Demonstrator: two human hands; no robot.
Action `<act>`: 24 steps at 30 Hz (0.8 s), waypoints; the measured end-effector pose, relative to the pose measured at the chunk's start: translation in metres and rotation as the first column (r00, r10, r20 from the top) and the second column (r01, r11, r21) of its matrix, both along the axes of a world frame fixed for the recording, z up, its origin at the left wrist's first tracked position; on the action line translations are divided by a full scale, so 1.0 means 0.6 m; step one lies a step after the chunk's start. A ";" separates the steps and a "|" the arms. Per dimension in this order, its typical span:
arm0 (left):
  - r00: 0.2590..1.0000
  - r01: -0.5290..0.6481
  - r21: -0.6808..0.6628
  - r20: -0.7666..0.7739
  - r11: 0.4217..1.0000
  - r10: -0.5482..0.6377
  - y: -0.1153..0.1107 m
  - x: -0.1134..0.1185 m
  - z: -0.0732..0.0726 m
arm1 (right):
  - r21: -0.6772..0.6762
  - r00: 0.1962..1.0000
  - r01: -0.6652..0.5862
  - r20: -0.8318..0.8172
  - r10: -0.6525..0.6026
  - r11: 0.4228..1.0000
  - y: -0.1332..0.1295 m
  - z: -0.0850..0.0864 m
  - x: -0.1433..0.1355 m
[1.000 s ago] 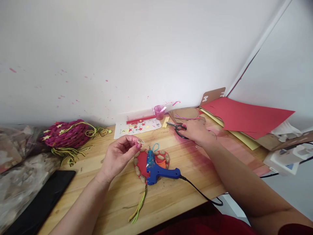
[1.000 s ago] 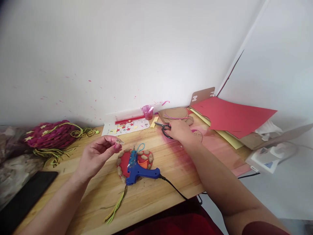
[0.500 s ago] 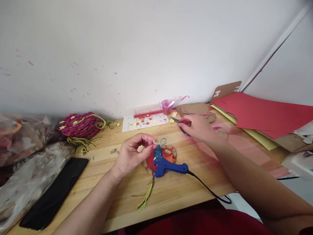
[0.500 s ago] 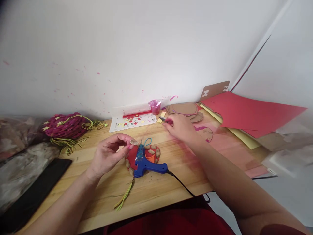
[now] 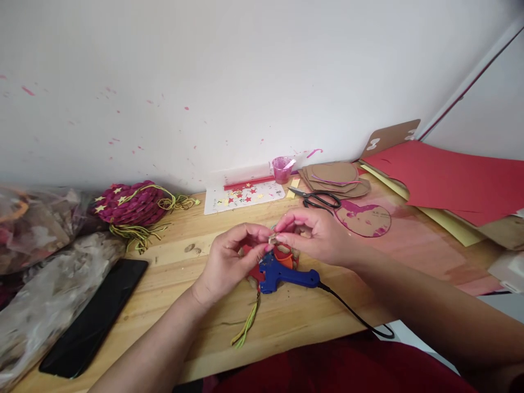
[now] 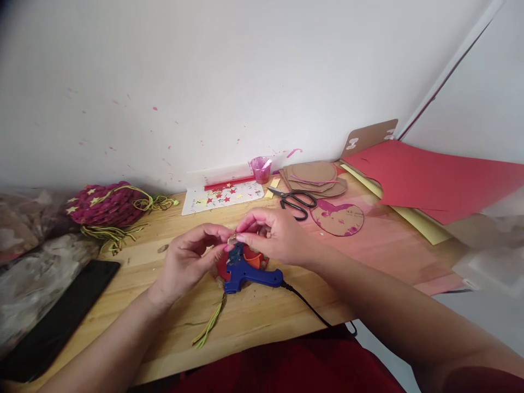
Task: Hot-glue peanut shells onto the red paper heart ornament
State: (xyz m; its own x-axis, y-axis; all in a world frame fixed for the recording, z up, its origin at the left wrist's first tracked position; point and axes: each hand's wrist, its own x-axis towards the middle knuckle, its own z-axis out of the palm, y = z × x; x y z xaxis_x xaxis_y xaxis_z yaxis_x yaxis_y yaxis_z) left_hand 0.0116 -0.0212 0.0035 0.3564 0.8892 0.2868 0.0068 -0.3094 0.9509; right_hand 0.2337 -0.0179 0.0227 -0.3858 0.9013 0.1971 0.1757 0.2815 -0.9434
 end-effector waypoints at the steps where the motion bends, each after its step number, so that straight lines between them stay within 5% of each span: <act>1: 0.999 0.031 -0.125 0.039 0.992 -0.026 0.003 -0.001 0.002 | 0.185 0.996 0.042 0.073 -0.056 0.982 -0.002 0.003 0.001; 3: 0.993 0.098 -0.356 0.098 0.929 -0.067 0.011 -0.004 0.005 | 0.510 0.978 0.038 0.159 -0.138 0.859 -0.002 0.004 0.004; 5: 0.989 0.139 -0.505 0.118 0.852 -0.091 0.017 -0.008 0.007 | 0.686 0.965 -0.032 0.210 -0.156 0.727 0.000 0.000 0.006; 12: 0.973 0.229 -0.625 0.131 0.746 -0.190 0.019 -0.015 0.007 | 0.820 0.947 -0.189 0.298 -0.121 0.539 0.002 -0.008 -0.001; 15: 0.973 0.229 -0.627 0.145 0.744 -0.177 0.018 -0.015 0.008 | 0.840 0.944 -0.188 0.298 -0.142 0.509 -0.001 -0.009 -0.003; 24: 0.970 0.245 -0.625 0.162 0.741 -0.183 0.017 -0.016 0.007 | 0.815 0.963 -0.158 0.253 -0.097 0.557 -0.002 -0.017 -0.006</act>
